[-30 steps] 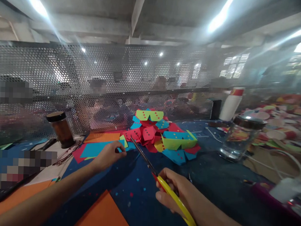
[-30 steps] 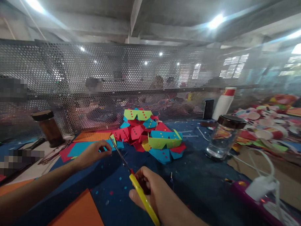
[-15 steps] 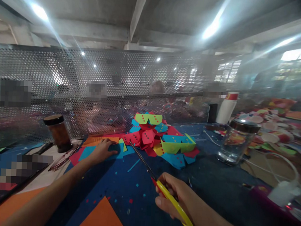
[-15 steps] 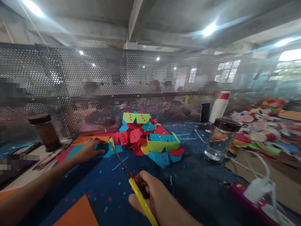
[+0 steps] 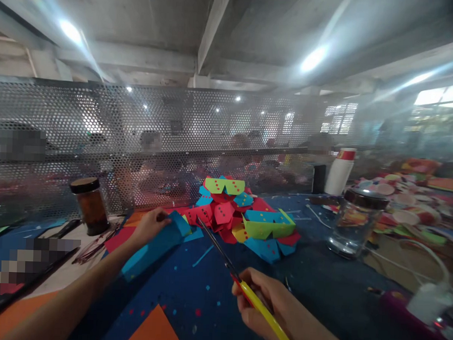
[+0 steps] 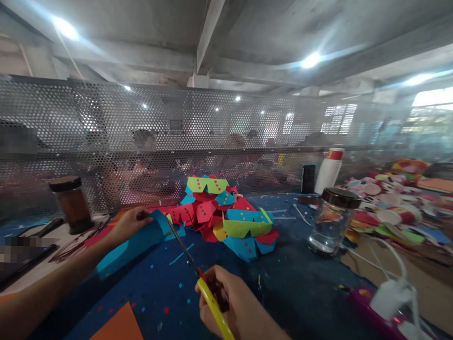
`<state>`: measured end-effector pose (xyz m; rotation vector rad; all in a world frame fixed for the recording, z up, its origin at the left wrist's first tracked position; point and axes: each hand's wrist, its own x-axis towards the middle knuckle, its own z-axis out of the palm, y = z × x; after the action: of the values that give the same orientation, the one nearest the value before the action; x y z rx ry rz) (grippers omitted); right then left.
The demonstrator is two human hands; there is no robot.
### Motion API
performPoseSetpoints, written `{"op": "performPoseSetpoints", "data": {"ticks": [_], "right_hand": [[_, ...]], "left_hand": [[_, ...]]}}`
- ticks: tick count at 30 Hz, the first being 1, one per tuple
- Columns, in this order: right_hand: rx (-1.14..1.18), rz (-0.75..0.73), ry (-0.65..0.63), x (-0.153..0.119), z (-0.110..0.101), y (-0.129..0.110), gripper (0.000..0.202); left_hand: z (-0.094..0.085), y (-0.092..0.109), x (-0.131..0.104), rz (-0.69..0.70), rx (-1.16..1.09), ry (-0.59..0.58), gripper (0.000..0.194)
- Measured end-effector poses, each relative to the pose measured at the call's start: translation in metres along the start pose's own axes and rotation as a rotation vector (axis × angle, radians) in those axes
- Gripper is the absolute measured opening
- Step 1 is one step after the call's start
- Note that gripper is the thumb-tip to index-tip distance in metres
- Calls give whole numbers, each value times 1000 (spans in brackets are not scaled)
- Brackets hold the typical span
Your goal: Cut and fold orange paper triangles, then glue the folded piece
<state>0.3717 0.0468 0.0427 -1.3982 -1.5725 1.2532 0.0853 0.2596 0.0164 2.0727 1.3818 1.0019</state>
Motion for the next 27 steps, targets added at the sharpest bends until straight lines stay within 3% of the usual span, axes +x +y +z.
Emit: {"op": "performPoseSetpoints", "data": {"ticks": [6, 10, 13, 18, 23, 27], "right_hand": [[-42, -143, -5, -3, -8, 7, 39], [17, -138, -35, -6, -11, -1, 23], [75, -90, -68, -8, -8, -6, 12], [77, -79, -166, -11, -1, -6, 17], [20, 38, -196, -9, 3, -2, 15], [-13, 57, -186, -7, 2, 0, 11]], "left_hand": [[-35, 66, -7, 52, -336, 2, 35], [-60, 111, -36, 14, -485, -76, 38], [-69, 131, -64, -146, -762, -182, 36], [-62, 133, -86, -168, -711, -247, 34], [-54, 120, -82, -151, -614, -305, 37], [-57, 121, -82, -144, -607, -298, 36]]}}
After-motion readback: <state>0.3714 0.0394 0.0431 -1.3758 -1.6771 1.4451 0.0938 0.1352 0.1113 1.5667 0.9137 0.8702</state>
